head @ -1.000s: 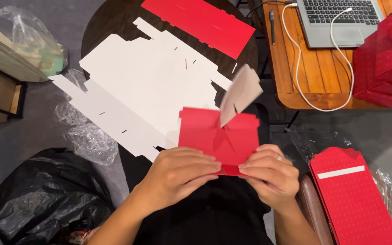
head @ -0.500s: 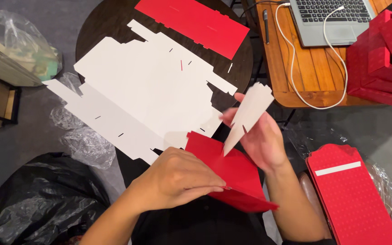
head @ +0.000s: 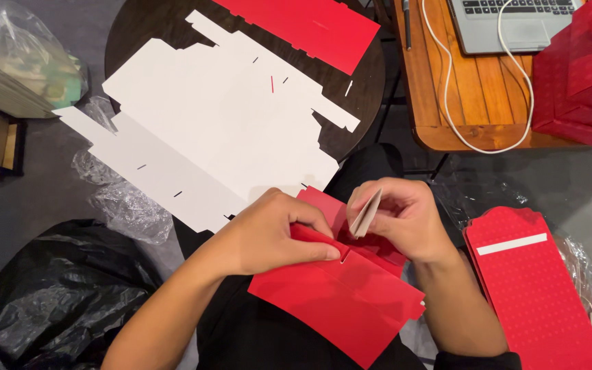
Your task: The person assembles red and white paper boxes by folding pre-cut cardboard pieces. They insert dividers into the red box, fold the sides, and then begin folding a white box with red accents. The person handles the pieces by hand without using tools.
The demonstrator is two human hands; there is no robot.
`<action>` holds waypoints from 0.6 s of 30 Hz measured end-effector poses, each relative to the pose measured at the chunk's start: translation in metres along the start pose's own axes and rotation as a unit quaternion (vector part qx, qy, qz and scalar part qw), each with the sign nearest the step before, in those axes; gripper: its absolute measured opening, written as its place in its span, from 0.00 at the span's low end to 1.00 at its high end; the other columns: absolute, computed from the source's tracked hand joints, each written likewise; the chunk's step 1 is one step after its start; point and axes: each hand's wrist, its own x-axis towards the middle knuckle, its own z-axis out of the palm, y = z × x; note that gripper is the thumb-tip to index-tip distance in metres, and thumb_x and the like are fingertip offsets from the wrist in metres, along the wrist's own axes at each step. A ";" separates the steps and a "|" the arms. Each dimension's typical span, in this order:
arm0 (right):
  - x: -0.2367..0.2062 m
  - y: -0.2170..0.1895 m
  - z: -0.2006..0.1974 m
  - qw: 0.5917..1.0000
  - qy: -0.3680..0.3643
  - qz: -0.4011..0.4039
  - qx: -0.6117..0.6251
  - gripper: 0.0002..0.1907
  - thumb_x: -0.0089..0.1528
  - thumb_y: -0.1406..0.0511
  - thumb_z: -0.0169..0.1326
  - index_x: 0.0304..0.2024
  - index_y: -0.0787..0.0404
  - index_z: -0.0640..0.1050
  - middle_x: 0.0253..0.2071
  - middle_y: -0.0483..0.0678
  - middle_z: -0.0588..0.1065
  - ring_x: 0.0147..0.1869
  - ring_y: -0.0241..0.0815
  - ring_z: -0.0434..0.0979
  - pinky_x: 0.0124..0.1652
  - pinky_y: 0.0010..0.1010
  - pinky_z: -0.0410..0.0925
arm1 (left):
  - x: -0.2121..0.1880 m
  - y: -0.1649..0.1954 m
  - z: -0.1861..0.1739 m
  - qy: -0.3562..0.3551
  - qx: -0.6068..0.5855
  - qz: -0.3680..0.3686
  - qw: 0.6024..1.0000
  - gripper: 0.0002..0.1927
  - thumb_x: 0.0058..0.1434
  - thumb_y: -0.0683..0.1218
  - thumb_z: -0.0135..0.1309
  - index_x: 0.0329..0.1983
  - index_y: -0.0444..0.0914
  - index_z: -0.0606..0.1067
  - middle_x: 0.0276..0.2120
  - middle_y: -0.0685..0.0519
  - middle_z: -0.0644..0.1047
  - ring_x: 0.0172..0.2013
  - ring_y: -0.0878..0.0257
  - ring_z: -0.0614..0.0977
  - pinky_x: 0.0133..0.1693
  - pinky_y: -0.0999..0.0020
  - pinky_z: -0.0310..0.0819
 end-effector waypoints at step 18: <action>-0.006 -0.019 0.015 0.978 -0.096 -0.046 -0.180 0.09 0.64 0.75 0.57 0.46 0.71 0.82 0.43 0.55 0.77 0.45 0.43 0.79 0.46 0.29 0.72 | 0.011 -0.013 0.008 -0.018 -0.059 -0.033 0.998 0.08 0.51 0.46 0.64 0.30 0.36 0.83 0.27 0.54 0.84 0.29 0.69 0.82 0.35 0.73 0.76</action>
